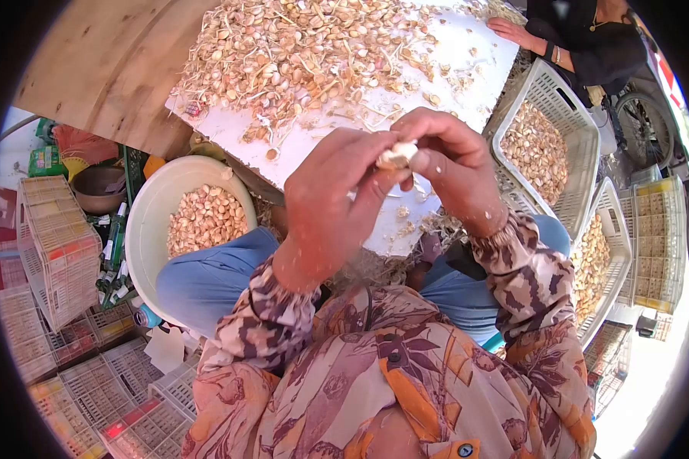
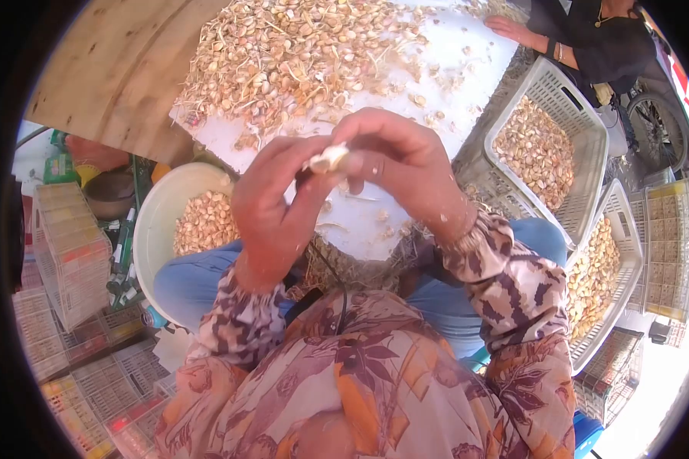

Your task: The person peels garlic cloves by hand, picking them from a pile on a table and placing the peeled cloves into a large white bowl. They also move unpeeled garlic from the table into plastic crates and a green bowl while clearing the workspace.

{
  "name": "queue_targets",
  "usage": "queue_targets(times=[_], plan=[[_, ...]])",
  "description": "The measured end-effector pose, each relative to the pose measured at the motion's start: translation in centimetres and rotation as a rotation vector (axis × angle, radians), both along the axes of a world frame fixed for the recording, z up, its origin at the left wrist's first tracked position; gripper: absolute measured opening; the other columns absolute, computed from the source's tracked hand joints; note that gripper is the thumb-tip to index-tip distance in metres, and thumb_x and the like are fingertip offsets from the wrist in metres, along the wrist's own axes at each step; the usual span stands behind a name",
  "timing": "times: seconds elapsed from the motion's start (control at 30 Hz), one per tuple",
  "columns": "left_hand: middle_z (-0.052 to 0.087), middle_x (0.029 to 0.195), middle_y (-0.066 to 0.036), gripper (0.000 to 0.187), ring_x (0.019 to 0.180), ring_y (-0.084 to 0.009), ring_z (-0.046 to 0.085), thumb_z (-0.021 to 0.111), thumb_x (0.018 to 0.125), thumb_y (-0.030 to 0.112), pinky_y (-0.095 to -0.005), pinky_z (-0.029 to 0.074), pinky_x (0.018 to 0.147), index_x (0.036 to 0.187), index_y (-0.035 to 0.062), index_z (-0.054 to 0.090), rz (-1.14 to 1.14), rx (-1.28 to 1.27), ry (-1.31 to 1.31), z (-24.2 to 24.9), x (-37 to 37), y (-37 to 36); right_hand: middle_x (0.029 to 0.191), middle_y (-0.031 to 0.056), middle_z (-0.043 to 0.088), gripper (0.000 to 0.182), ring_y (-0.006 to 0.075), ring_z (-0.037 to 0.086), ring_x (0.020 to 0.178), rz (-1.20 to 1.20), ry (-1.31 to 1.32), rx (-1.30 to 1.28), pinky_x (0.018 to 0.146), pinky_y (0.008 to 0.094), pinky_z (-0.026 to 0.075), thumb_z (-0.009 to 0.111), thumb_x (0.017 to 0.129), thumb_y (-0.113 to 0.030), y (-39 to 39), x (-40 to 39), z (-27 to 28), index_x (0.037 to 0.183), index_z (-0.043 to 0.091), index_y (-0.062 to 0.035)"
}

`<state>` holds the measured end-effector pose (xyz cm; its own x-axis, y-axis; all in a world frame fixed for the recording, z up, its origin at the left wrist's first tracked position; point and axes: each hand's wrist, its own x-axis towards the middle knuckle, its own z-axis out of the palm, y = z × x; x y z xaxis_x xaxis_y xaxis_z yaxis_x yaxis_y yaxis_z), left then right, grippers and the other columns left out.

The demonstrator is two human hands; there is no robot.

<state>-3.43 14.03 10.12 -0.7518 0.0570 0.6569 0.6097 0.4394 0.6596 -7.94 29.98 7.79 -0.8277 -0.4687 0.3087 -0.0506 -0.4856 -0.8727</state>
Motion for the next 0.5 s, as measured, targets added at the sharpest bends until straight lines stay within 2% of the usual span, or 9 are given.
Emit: queue_targets(times=[0.03, 0.07, 0.1, 0.13, 0.17, 0.2, 0.27, 0.43, 0.5], plan=[[0.063, 0.08, -0.01, 0.026, 0.062, -0.015, 0.058, 0.067, 0.071, -0.004, -0.0218, 0.044, 0.053, 0.096, -0.0038, 0.065, -0.01, 0.003, 0.108, 2.1, 1.7, 0.3, 0.1, 0.0122, 0.057, 0.015, 0.0173, 0.058, 0.076, 0.041, 0.314, -0.023, 0.062, 0.0251, 0.048, 0.062, 0.087, -0.011, 0.1, 0.4, 1.4, 0.1, 0.06, -0.0036], [0.063, 0.08, -0.01, 0.026, 0.062, -0.0155, 0.058, 0.067, 0.068, -0.005, -0.0209, 0.043, 0.052, 0.094, -0.0047, 0.066, -0.022, 0.009, 0.227, 3.6, 3.1, 0.6, 0.097, 0.0137, 0.058, 0.011, 0.0204, 0.06, 0.073, 0.118, 0.436, -0.086, 0.058, 0.0262, 0.049, 0.064, 0.086, -0.013, 0.6, 1.1, 3.4, 0.093, 0.063, -0.0045], [0.062, 0.079, -0.01, 0.025, 0.063, -0.0168, 0.06, 0.068, 0.063, -0.006, -0.0212, 0.043, 0.051, 0.088, -0.0049, 0.067, -0.02, 0.033, 0.466, 4.3, 3.9, 1.4, 0.091, 0.0156, 0.059, 0.009, 0.0218, 0.061, 0.069, 0.217, 0.531, -0.3, 0.054, 0.0269, 0.051, 0.066, 0.084, -0.015, -0.3, 1.5, 5.0, 0.087, 0.066, -0.0057], [0.061, 0.082, -0.011, 0.021, 0.063, -0.0192, 0.059, 0.066, 0.075, 0.006, -0.0266, 0.046, 0.052, 0.094, -0.0025, 0.064, -0.087, -0.165, 0.499, 5.9, 5.6, 0.8, 0.087, 0.0167, 0.059, 0.009, 0.0233, 0.062, 0.067, 0.454, 0.737, -0.433, 0.054, 0.0267, 0.053, 0.068, 0.083, -0.016, -0.9, 0.5, 6.7, 0.087, 0.068, -0.0075], [0.06, 0.084, -0.012, 0.023, 0.062, -0.0216, 0.058, 0.064, 0.086, 0.018, -0.0319, 0.049, 0.054, 0.099, 0.0, 0.06, -0.16, -0.369, 0.529, 7.3, 6.6, 0.1, 0.087, 0.0165, 0.059, 0.009, 0.0232, 0.062, 0.067, 0.541, 0.799, -0.507, 0.055, 0.0267, 0.053, 0.068, 0.083, -0.016, -1.3, 0.9, 7.8, 0.087, 0.068, -0.0077], [0.06, 0.084, -0.012, 0.023, 0.062, -0.0216, 0.058, 0.064, 0.086, 0.018, -0.0319, 0.049, 0.054, 0.099, 0.0, 0.06, -0.159, -0.362, 0.542, 7.1, 6.7, 0.5, 0.087, 0.0162, 0.059, 0.009, 0.0231, 0.062, 0.068, 0.541, 0.807, -0.534, 0.055, 0.0267, 0.053, 0.068, 0.083, -0.016, -1.8, 1.6, 8.5, 0.087, 0.067, -0.0078], [0.061, 0.079, -0.012, 0.008, 0.06, -0.0205, 0.057, 0.065, 0.083, 0.007, -0.029, 0.05, 0.053, 0.086, -0.0003, 0.062, -0.082, -0.168, 0.624, 6.4, 7.0, 1.1, 0.086, 0.0157, 0.059, 0.009, 0.023, 0.062, 0.068, 0.513, 0.767, -0.567, 0.055, 0.0266, 0.053, 0.067, 0.083, -0.017, -2.5, 2.1, 8.8, 0.087, 0.067, -0.008], [0.061, 0.079, -0.01, 0.016, 0.062, -0.0184, 0.058, 0.065, 0.08, 0.005, -0.0244, 0.046, 0.054, 0.095, -0.0018, 0.063, -0.068, -0.177, 0.567, 6.2, 5.9, 1.0, 0.086, 0.0145, 0.058, 0.009, 0.0226, 0.062, 0.07, 0.46, 0.809, -0.502, 0.056, 0.0264, 0.052, 0.067, 0.083, -0.018, -1.6, 1.1, 8.0, 0.085, 0.067, -0.0086], [0.061, 0.079, -0.009, 0.02, 0.063, -0.0176, 0.059, 0.065, 0.079, 0.004, -0.0225, 0.044, 0.054, 0.098, -0.0024, 0.063, -0.043, -0.151, 0.453, 5.7, 4.8, 0.7, 0.086, 0.014, 0.058, 0.009, 0.0224, 0.062, 0.07, 0.332, 0.809, -0.37, 0.057, 0.0264, 0.052, 0.067, 0.084, -0.018, -0.4, 0.4, 6.4, 0.085, 0.066, -0.0089]])
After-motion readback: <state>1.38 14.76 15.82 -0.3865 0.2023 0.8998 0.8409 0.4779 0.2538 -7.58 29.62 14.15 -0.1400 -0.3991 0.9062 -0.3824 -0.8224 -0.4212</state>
